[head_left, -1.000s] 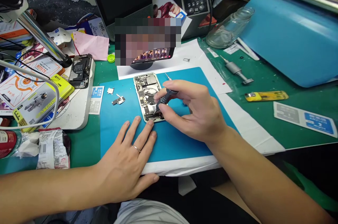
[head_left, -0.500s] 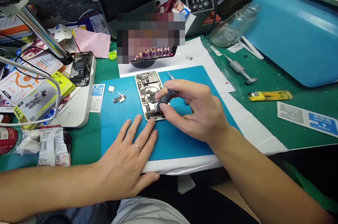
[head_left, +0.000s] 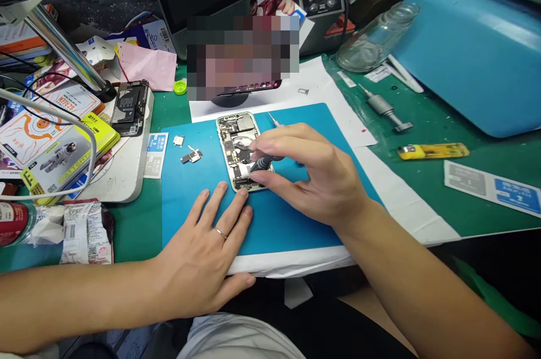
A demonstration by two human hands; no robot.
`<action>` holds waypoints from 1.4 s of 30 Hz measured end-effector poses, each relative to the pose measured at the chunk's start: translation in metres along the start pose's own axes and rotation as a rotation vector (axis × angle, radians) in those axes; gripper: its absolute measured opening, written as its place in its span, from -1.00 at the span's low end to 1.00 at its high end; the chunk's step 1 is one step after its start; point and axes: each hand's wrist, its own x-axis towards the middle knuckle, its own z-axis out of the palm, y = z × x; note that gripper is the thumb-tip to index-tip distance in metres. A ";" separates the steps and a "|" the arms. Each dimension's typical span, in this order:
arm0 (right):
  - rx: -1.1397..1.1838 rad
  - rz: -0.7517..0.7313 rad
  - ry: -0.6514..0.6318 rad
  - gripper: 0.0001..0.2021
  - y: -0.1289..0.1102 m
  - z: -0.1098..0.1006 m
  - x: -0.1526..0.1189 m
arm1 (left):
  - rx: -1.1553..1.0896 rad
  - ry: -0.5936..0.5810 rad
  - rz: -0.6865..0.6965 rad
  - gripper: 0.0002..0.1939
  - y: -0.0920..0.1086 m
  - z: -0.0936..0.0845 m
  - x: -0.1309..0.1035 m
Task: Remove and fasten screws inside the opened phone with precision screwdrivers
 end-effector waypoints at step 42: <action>0.020 0.049 -0.022 -0.46 0.001 0.002 -0.003 | 0.010 0.016 0.012 -0.18 0.000 0.001 -0.001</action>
